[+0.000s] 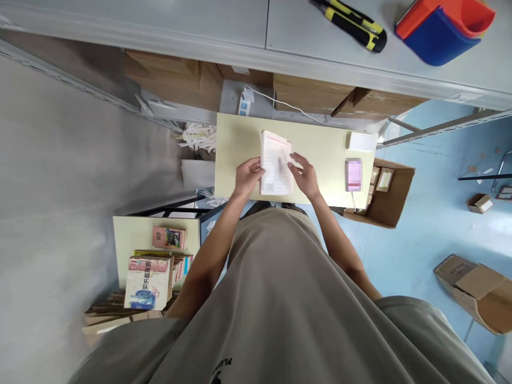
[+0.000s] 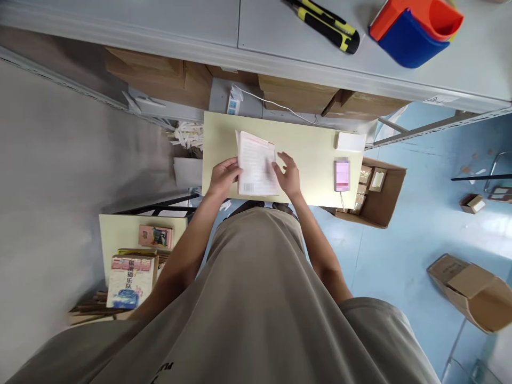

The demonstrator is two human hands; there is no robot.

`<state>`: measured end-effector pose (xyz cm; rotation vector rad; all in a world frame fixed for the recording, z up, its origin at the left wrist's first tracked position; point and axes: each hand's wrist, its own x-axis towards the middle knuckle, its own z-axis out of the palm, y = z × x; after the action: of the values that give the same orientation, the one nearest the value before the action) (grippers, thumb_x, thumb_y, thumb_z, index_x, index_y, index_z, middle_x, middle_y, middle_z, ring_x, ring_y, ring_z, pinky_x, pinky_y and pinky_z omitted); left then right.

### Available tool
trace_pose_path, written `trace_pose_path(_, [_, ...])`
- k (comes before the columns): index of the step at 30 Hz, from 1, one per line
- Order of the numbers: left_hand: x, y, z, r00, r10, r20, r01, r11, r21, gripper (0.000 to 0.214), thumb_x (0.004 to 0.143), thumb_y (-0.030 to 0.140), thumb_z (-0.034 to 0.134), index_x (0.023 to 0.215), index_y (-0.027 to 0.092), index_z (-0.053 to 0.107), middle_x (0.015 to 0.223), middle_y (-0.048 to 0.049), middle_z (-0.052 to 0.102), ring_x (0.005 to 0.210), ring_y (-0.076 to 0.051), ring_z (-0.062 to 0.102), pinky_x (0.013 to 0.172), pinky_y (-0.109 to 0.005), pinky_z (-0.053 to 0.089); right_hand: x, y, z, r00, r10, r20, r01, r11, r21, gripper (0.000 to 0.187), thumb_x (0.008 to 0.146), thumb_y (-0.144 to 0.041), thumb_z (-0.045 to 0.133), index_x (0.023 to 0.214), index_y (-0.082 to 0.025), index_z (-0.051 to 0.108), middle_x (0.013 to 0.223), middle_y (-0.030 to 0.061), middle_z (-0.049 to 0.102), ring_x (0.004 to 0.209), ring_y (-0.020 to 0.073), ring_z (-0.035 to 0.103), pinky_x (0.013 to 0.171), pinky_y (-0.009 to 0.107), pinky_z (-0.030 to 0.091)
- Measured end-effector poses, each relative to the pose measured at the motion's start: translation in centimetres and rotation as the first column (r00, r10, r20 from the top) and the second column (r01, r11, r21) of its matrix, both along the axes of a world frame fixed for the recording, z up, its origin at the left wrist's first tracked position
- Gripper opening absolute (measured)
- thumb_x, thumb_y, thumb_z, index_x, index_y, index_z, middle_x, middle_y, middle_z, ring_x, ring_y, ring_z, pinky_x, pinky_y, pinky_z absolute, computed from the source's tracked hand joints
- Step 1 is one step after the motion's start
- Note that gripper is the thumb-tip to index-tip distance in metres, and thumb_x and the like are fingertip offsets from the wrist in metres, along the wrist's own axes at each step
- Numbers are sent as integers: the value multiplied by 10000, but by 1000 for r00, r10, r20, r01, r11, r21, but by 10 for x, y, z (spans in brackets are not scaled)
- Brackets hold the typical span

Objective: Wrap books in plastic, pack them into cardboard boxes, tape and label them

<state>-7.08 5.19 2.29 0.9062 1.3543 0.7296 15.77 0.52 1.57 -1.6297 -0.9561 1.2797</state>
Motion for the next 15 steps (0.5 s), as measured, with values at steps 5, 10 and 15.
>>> trace_pose_path(5, [-55,7,-12,990,75,123,-56,987,-152,670,605,425,911,1235,197,880,1111,-87,921,1036,-287,839,802,-326,650,0,0,-37,999,-35,-41,23,965,-263,946,755,-762,1009,1491,-213,779,1545,219,805,1410,403,775,1235,599,650])
trace_pose_path(10, [-90,18,-33,992,89,88,-76,988,-135,709,614,448,914,1265,173,867,1165,-127,920,1119,-326,838,861,-366,680,-51,6,-57,981,23,-192,-74,962,-263,763,734,-714,1000,1297,-223,843,1209,108,909,1141,317,825,1061,510,706])
trace_pose_path(15, [-115,55,-75,999,32,-27,-32,999,20,575,716,309,764,1264,154,842,1363,-178,877,1385,-374,800,1196,-486,646,-101,43,-79,989,33,-146,-60,980,-188,530,788,-619,934,1152,-251,823,1243,90,881,1139,299,812,1038,448,691])
